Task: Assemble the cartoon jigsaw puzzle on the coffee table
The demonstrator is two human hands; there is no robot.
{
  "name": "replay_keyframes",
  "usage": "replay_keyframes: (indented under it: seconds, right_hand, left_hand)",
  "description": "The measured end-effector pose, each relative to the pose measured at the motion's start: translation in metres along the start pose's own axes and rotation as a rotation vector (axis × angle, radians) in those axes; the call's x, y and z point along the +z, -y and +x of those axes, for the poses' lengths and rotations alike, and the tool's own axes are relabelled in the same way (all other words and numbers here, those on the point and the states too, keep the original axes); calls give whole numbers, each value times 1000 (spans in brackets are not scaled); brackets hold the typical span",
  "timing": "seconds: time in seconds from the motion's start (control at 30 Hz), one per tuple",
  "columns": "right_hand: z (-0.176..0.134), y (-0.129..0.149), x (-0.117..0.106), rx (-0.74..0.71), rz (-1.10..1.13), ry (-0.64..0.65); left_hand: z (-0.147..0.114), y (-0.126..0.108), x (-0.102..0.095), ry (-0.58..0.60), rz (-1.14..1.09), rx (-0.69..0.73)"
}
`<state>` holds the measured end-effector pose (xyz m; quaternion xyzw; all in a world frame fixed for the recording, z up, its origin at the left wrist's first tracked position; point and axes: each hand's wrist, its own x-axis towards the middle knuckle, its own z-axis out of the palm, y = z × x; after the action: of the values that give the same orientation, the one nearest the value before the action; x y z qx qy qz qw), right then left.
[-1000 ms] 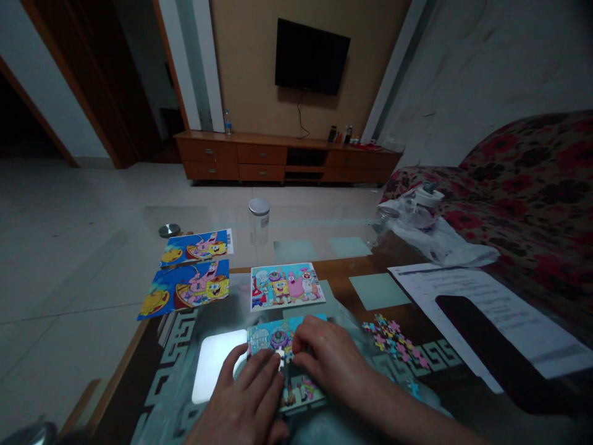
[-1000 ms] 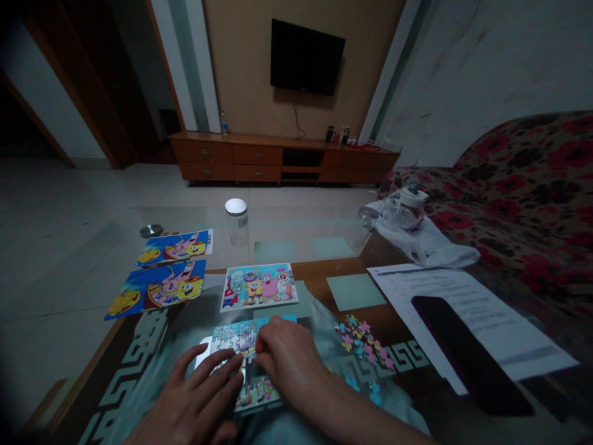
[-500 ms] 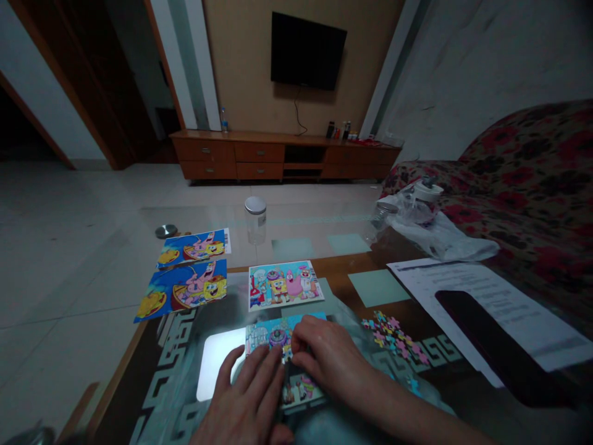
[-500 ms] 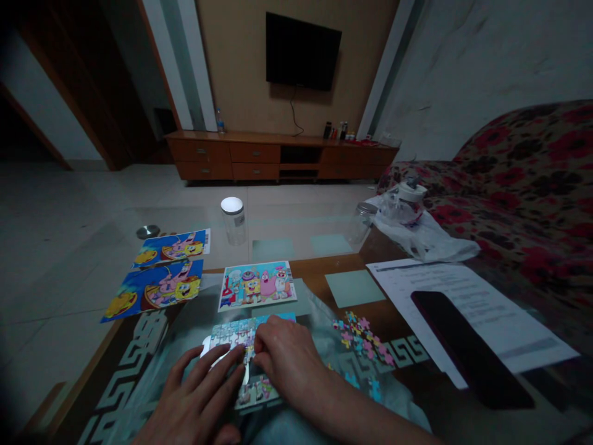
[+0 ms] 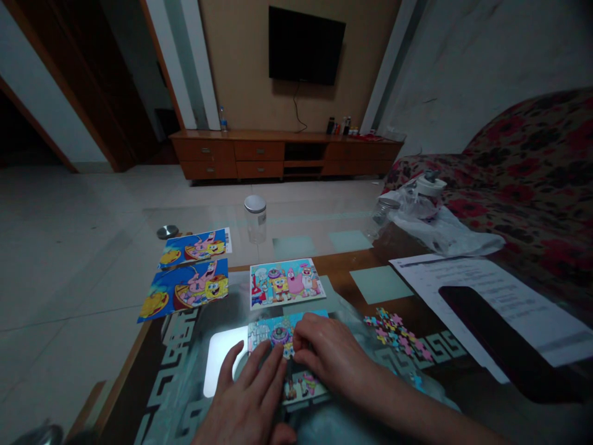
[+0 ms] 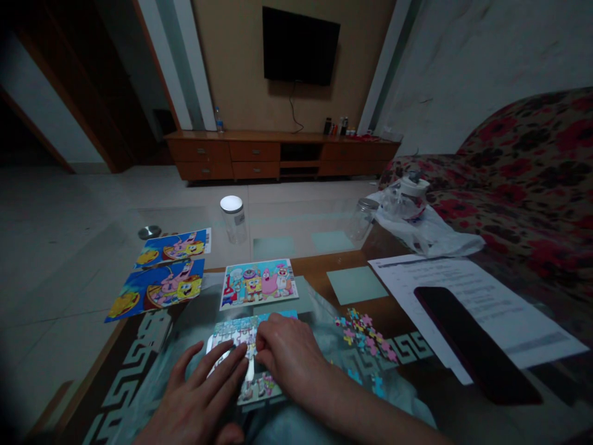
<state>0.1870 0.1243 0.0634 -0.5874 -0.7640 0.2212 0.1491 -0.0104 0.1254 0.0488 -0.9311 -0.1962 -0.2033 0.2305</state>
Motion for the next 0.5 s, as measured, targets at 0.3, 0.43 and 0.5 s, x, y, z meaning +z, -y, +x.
replay_keyframes:
  seconds: [0.3,0.43,0.5]
  right_hand:
    - [2,2,-1,24,24,5]
    - [1,0,-2,15,46,3]
    - [0,-3,-5,5,70,-10]
  left_hand:
    - [-2,2,2,39,-78,-20]
    - [-4,4,3,-21,-88,-44]
    - [-4,6,0,-58,-91,-68]
